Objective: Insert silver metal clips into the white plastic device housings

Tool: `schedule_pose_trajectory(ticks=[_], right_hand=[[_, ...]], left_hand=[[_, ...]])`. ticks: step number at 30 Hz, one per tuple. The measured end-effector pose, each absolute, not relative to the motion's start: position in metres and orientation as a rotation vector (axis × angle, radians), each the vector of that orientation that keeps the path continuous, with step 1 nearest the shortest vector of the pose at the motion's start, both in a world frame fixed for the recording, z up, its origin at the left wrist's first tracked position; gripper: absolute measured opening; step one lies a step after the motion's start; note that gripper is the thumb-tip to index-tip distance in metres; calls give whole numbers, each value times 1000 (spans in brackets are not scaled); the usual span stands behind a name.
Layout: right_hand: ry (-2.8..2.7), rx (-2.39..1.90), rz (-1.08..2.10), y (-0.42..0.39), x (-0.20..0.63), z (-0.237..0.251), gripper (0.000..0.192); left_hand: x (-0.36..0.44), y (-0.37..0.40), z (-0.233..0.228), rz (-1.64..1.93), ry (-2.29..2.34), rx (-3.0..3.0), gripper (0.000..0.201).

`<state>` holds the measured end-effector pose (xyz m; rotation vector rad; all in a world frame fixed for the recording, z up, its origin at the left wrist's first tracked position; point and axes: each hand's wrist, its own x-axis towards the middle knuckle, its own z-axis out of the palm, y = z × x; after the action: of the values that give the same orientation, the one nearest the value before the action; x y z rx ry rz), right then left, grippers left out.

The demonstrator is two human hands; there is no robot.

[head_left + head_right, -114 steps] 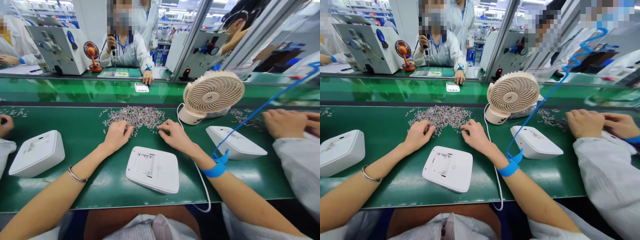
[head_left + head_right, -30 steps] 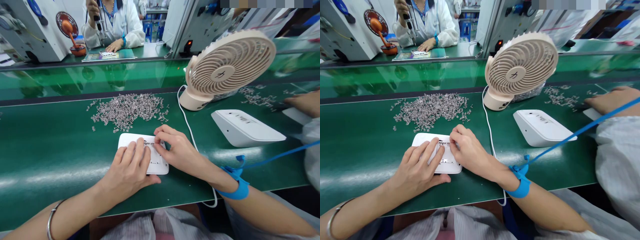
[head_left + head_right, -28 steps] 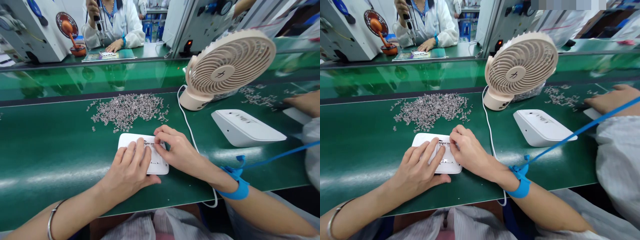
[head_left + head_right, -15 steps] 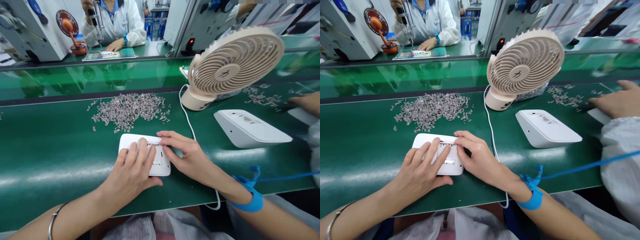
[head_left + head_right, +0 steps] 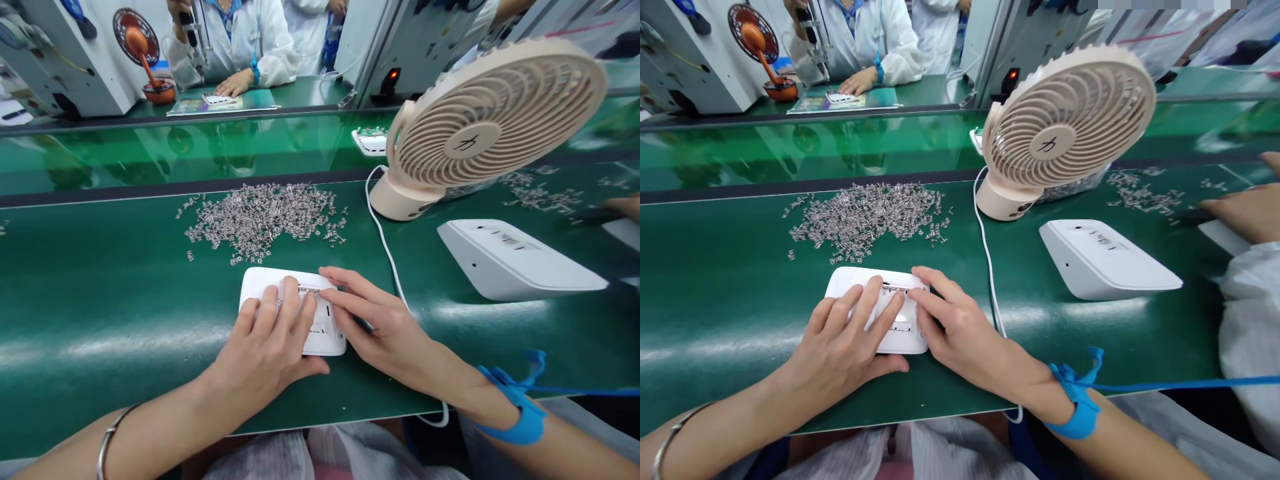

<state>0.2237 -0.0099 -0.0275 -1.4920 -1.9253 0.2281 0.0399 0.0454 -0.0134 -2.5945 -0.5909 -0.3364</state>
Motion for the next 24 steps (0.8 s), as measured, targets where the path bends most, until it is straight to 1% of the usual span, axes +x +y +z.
schedule_pose_trajectory(ticks=[5,7,13,18,21,24], right_hand=[[-2060,-1510,75,-13,221,-27,27],[-2073,-1517,84,-12,220,-27,28],[-1733,-1492,257,-1,218,-31,12],[-1565,-1615,433,7,216,-36,25],[-1520,-1634,485,11,216,-36,20],[-1419,-1575,513,13,217,-31,13]], left_hand=[[42,44,-11,-309,-617,-2584,65],[42,44,-11,-295,-638,-2586,64],[39,45,-15,-396,-573,-2571,67],[37,48,-16,-415,-538,-2549,66],[37,46,-14,-374,-531,-2548,68],[38,39,-8,-241,-591,-2536,77]])
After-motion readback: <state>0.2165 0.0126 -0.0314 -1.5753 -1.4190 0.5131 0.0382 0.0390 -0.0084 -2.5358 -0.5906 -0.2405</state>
